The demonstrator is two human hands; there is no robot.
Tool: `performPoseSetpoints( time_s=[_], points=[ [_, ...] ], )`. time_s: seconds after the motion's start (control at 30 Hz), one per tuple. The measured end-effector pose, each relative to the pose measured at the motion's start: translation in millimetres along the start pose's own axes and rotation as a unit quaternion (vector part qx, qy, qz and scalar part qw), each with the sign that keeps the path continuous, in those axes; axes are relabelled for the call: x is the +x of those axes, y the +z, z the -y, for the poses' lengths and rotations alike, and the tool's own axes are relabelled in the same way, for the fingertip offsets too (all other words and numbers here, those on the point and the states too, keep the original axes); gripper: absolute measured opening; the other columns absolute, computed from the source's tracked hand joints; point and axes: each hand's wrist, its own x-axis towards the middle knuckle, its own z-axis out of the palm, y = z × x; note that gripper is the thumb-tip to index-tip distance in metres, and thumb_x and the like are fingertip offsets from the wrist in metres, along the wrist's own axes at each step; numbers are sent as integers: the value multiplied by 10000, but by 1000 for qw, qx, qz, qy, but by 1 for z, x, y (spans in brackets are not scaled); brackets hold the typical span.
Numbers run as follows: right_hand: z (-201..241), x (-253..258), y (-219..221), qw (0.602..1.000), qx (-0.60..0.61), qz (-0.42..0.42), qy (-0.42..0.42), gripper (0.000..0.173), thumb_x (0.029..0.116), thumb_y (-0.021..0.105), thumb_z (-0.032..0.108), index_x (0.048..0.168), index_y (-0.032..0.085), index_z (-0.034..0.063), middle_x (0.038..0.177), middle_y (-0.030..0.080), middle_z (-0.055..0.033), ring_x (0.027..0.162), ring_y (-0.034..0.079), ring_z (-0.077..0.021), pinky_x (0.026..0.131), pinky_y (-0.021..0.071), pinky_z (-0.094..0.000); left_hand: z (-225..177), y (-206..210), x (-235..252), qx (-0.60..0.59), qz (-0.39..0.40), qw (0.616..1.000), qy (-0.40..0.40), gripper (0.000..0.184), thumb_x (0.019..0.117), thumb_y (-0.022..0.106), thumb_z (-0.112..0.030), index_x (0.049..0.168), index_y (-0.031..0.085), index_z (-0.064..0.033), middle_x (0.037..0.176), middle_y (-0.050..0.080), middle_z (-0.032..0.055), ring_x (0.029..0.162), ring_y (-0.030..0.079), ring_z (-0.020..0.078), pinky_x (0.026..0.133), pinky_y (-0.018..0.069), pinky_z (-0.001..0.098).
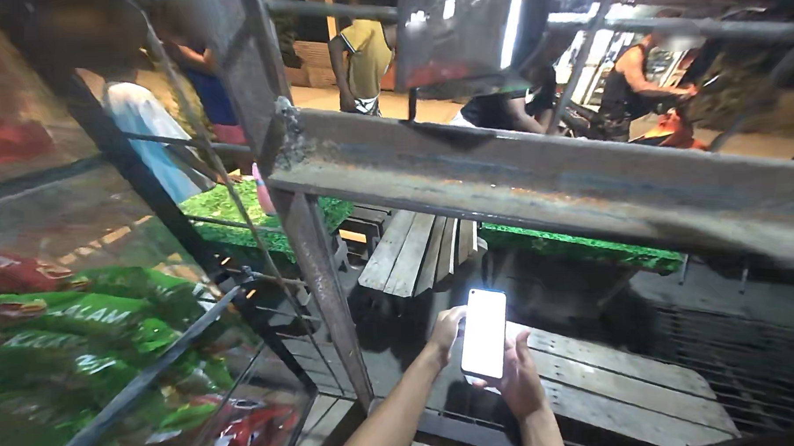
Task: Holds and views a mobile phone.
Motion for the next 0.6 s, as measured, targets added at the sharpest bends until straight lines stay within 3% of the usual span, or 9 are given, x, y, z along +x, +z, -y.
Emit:
performPoseSetpoints(
  time_s=[0.07,0.13,0.17,0.23,0.3,0.33,0.43,0.5,0.6],
  points=[
    [0,-1,0,1000,11,0,-3,873,973,-1,728,1534,346,156,1288,661,-158,1014,720,-326,575,616,-472,5,-2,3,22,-11,999,49,367,1080,464,-192,1393,572,-35,1306,605,166,1129,596,236,935,491,414],
    [-1,0,-3,1000,25,2,-11,858,977,28,730,1542,327,158,1287,663,-160,1005,722,-330,575,619,-473,18,-4,11,156,-78,962,210,674,995,585,-175,1599,304,-70,1377,516,243,1077,615,280,880,546,395],
    [0,0,-4,1000,26,-3,-12,858,977,33,733,1545,321,158,1289,662,-162,1005,722,-332,579,619,-475,21,-2,13,232,-138,908,320,775,933,638,-198,1596,282,-17,1254,554,242,957,608,241,805,541,342],
    [1,0,-3,1000,26,-15,-8,862,974,29,739,1543,335,168,1285,668,-156,1001,725,-322,578,617,-466,18,2,8,304,-198,791,492,705,880,681,-218,1481,452,71,1005,635,185,822,601,217,752,531,348],
    [0,-2,1,999,26,-22,-3,854,977,35,736,1536,362,178,1282,671,-147,1013,720,-315,585,613,-461,1,7,-11,372,-165,746,527,565,862,692,-231,1356,614,31,785,702,87,708,663,221,767,558,433],
    [0,-2,2,999,27,-23,-1,850,980,40,734,1531,374,178,1276,674,-146,1012,720,-314,584,614,-463,-15,11,-27,415,-110,776,462,607,891,678,-273,1427,574,-7,724,686,54,670,644,218,785,526,457],
    [3,-2,2,999,33,-18,5,861,976,37,739,1540,364,178,1291,664,-155,1029,714,-319,592,616,-470,-82,17,-70,412,74,887,196,880,1001,606,-436,1643,116,-84,819,678,70,744,632,219,795,538,443],
    [5,-3,0,999,38,-17,7,862,974,38,740,1546,344,172,1305,655,-155,1040,709,-316,594,615,-465,-94,20,-86,342,74,911,218,883,991,609,-445,1647,122,-108,725,637,30,628,579,163,666,525,384],
    [2,-1,-4,999,42,-18,-6,878,972,26,742,1541,348,155,1286,665,-165,1010,719,-326,580,613,-463,-85,22,-72,272,57,920,277,810,1001,611,-394,1643,186,-144,855,671,16,688,599,125,689,533,340]
  ],
)
